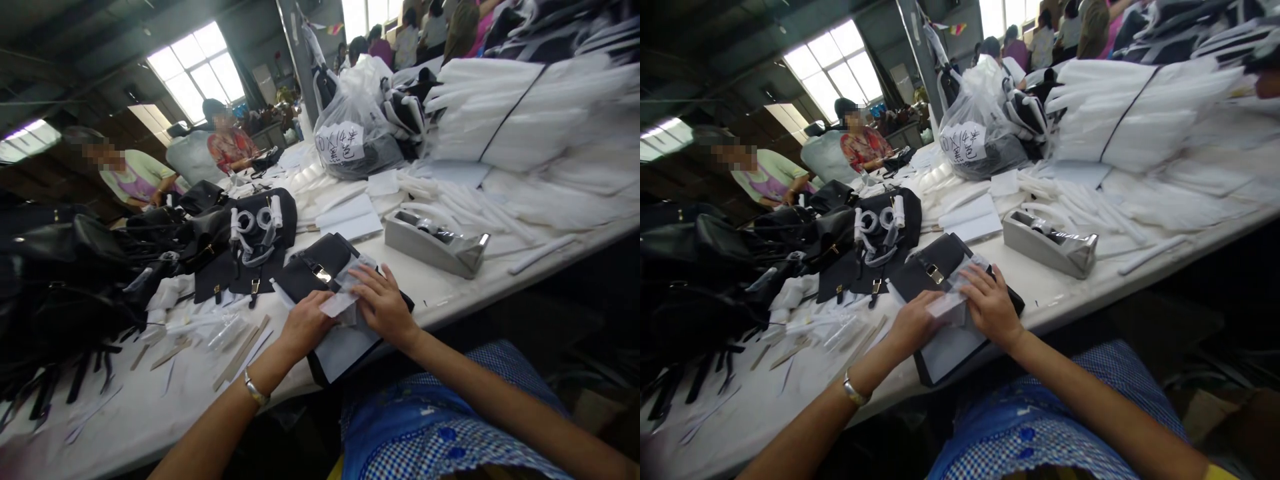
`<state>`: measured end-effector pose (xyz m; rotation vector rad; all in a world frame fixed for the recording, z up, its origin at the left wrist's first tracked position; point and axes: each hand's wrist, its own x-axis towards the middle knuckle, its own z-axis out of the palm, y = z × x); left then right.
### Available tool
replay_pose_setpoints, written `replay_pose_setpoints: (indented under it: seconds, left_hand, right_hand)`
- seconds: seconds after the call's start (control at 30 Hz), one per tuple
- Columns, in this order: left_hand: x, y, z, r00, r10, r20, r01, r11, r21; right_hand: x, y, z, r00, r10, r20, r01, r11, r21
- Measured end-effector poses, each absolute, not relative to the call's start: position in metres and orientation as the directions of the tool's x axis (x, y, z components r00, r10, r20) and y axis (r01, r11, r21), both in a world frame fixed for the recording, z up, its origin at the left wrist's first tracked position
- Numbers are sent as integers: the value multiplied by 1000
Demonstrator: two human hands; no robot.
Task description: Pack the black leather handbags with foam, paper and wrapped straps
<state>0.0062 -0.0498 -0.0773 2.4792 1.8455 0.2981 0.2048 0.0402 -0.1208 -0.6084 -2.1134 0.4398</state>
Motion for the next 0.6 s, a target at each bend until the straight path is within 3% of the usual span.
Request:
replay_pose_setpoints:
  seconds: [0.1,0.23,0.37,0.43,0.6]
  left_hand:
    - [2,-51,-81,283,945,163,932,-311,185]
    - [-1,-52,-88,263,939,222,906,-319,278]
    - [-3,-53,-95,228,935,272,891,-313,330]
    - [-5,-52,-97,206,939,275,889,-297,349]
    - [-2,-50,-95,118,961,252,913,-205,354]
  right_hand:
    - [234,27,-127,-353,755,552,415,656,-631]
    - [264,20,-139,-245,963,113,396,206,-895]
    - [261,32,-133,-289,949,-123,395,1,-919]
    - [254,42,-129,-295,938,-182,377,-61,-924]
    - [242,71,-134,-449,866,-220,127,-182,-975]
